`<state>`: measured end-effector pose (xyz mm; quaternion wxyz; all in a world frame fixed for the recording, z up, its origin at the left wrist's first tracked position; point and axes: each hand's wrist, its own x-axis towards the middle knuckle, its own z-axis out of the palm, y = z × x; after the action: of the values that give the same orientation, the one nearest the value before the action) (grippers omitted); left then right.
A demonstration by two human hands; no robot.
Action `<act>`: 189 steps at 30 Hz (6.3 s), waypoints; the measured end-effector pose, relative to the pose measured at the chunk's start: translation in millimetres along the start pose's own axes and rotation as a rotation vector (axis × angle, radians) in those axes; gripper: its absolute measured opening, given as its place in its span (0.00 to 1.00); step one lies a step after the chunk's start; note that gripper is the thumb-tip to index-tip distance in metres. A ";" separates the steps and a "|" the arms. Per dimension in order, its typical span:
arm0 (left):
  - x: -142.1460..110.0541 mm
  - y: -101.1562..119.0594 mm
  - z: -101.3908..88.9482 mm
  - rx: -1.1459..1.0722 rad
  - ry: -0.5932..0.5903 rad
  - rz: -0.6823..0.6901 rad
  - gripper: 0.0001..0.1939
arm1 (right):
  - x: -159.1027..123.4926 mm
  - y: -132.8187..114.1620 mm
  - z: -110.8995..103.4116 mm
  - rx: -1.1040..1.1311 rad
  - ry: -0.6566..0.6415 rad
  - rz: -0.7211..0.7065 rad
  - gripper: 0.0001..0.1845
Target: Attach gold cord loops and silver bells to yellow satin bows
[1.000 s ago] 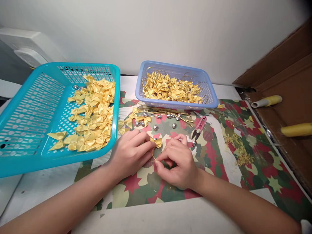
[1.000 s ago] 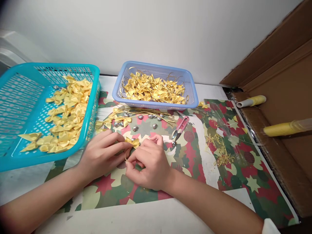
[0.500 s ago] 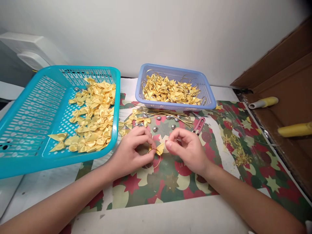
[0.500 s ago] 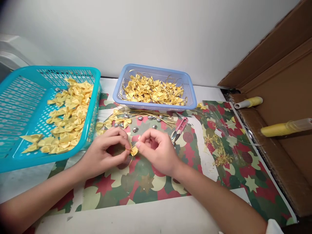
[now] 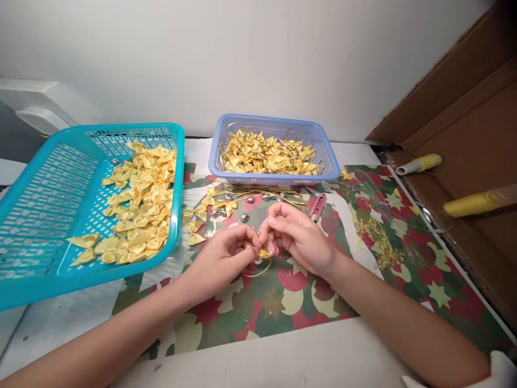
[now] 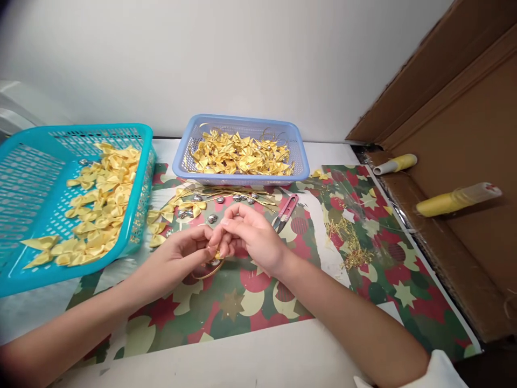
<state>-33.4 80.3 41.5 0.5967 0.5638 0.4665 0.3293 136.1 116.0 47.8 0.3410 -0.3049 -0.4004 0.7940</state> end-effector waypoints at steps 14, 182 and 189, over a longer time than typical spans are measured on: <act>4.4 0.7 1.2 0.033 0.008 0.021 0.08 | 3.6 5.8 -3.5 0.008 0.039 -0.020 0.11; -1.8 -12.3 8.9 -0.543 0.085 -0.209 0.13 | -91.9 -32.0 -86.5 -2.016 0.797 -0.234 0.13; -5.3 -15.7 16.7 -0.626 0.049 -0.179 0.17 | -62.0 19.0 8.7 -1.220 0.320 -0.462 0.09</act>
<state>-21.9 67.0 25.9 0.7563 0.3017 0.4044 0.4165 159.9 55.1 49.2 0.3240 -0.4635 -0.7768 0.2773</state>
